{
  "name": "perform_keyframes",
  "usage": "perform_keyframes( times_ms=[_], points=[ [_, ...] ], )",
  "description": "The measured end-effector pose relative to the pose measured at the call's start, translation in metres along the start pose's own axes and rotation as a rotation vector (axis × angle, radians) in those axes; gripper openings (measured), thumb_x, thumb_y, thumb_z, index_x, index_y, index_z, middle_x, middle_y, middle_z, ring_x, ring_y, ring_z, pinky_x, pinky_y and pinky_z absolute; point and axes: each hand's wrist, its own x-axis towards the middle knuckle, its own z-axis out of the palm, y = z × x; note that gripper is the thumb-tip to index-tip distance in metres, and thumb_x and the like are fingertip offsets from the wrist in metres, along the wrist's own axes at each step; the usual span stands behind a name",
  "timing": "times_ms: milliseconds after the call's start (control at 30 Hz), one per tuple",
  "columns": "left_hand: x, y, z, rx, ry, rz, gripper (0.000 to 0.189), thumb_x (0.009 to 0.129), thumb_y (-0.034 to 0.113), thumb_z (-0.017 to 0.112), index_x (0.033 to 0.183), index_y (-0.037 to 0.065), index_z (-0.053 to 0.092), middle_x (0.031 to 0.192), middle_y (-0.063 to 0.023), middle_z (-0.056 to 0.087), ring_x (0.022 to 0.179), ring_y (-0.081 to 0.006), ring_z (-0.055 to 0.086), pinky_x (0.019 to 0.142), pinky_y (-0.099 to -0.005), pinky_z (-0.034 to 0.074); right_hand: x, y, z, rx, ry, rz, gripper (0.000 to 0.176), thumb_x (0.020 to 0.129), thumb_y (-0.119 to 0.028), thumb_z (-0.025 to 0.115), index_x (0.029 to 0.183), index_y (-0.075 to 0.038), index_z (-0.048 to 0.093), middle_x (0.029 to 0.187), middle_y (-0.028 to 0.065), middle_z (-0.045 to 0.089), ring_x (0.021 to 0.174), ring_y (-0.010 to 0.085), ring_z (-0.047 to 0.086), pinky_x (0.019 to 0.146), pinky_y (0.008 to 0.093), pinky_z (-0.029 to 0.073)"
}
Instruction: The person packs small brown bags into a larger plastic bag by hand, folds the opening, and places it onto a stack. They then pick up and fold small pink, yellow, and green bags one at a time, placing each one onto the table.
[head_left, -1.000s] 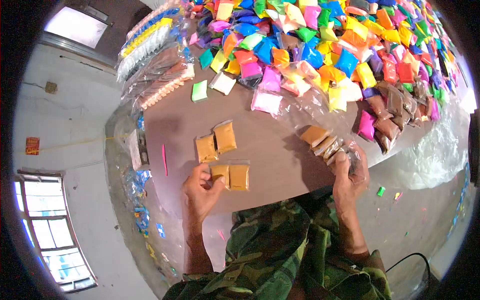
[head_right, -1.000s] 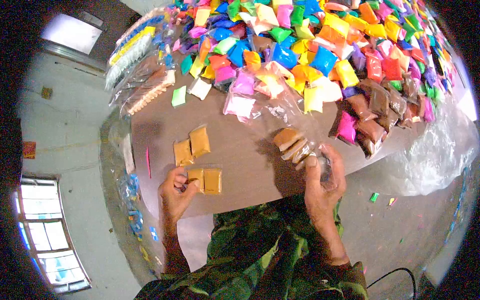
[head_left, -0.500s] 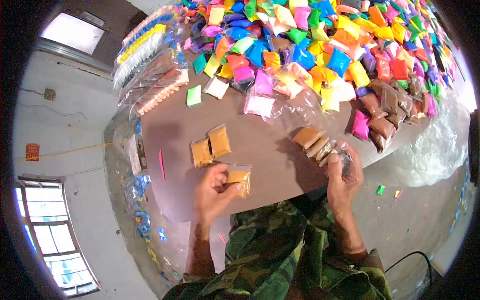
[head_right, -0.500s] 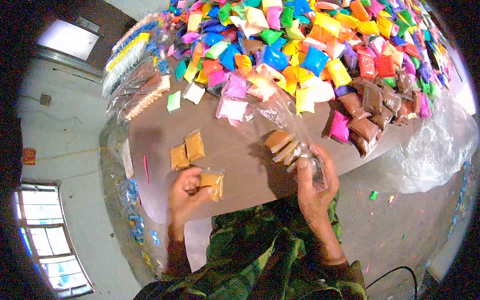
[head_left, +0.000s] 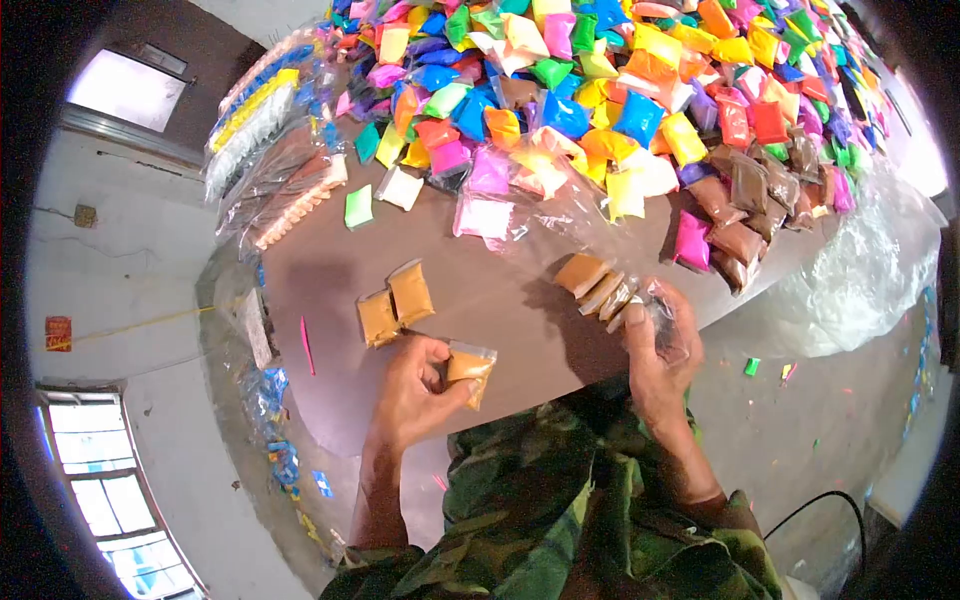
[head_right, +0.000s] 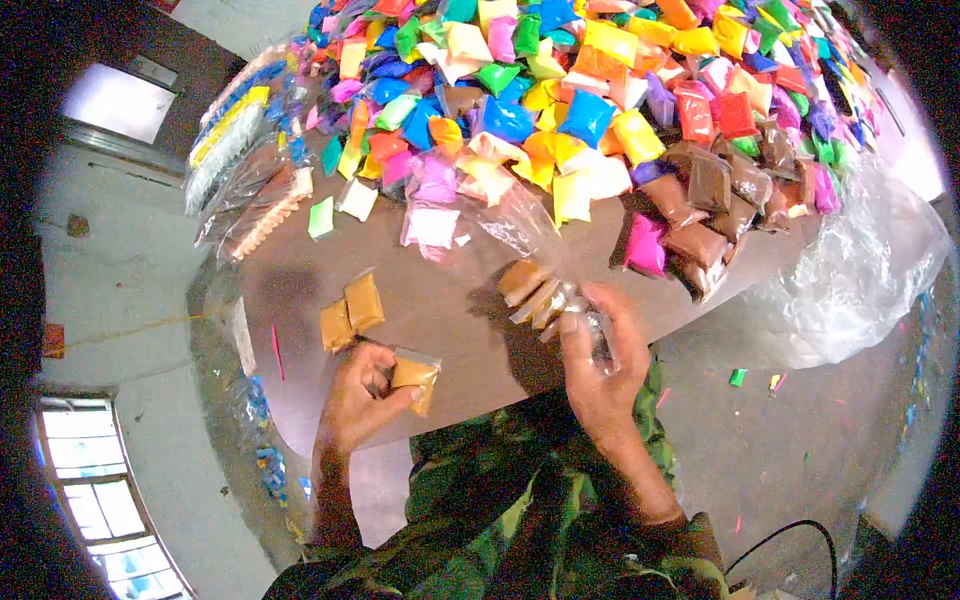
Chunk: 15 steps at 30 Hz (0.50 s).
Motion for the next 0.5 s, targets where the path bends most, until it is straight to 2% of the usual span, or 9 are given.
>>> perform_keyframes(
  times_ms=[100,200,233,333,433,500],
  points=[
    [-0.001,-0.005,0.001,-0.094,-0.04,0.124,0.06,0.081,0.002,0.086,0.131,0.0,0.054,0.108,-0.0096,0.071,0.086,-0.0126,0.067,0.072,-0.029,0.054,0.0,-0.005,0.002,0.086,0.0,0.049,0.03,0.097,-0.008,0.074,0.125,0.0,0.068,0.122,0.0132,0.071,0.111,0.0228,0.067,0.097,0.0357,0.054],
    [0.004,0.032,-0.003,-0.487,-0.008,0.308,0.061,0.085,0.0,0.081,0.137,0.0,0.05,0.109,-0.0095,0.072,0.092,-0.0149,0.072,0.076,-0.0281,0.059,0.0,0.001,0.001,0.03,0.009,-0.012,0.029,0.097,-0.007,0.074,0.124,0.0,0.068,0.12,0.0126,0.071,0.109,0.0218,0.068,0.096,0.0352,0.054],
    [0.004,0.054,-0.01,-0.438,0.02,0.324,0.05,0.088,0.0,0.078,0.133,-0.001,0.056,0.11,-0.0108,0.074,0.095,-0.016,0.074,0.079,-0.0289,0.061,0.0,0.003,0.001,0.021,0.012,-0.028,0.029,0.097,-0.007,0.074,0.124,0.0,0.068,0.12,0.0125,0.071,0.108,0.0216,0.068,0.096,0.0351,0.054],
    [0.021,0.101,-0.005,-0.421,0.122,0.318,0.036,0.091,0.003,0.077,0.124,-0.002,0.063,0.108,-0.0108,0.075,0.09,-0.0142,0.072,0.075,-0.0274,0.059,0.0,0.003,0.003,0.038,0.027,-0.043,0.028,0.097,-0.007,0.074,0.124,0.0,0.068,0.118,0.0133,0.072,0.107,0.0221,0.069,0.096,0.0354,0.054],
    [0.054,0.135,0.019,-0.498,0.079,0.352,0.032,0.088,0.008,0.08,0.116,-0.001,0.068,0.102,-0.0098,0.076,0.086,-0.0149,0.071,0.075,-0.0296,0.058,0.001,0.001,0.003,0.032,0.02,-0.038,0.029,0.096,-0.006,0.074,0.123,0.0,0.068,0.118,0.0149,0.073,0.106,0.0242,0.07,0.095,0.0364,0.055],
    [0.079,0.13,0.038,-0.188,0.176,0.468,0.037,0.086,0.011,0.082,0.117,0.0,0.067,0.099,-0.01,0.075,0.085,-0.0178,0.07,0.076,-0.0321,0.057,0.001,0.001,0.002,0.012,0.009,-0.031,0.029,0.095,-0.005,0.075,0.123,0.0,0.068,0.117,0.0161,0.073,0.106,0.026,0.071,0.096,0.0371,0.055]
  ],
)
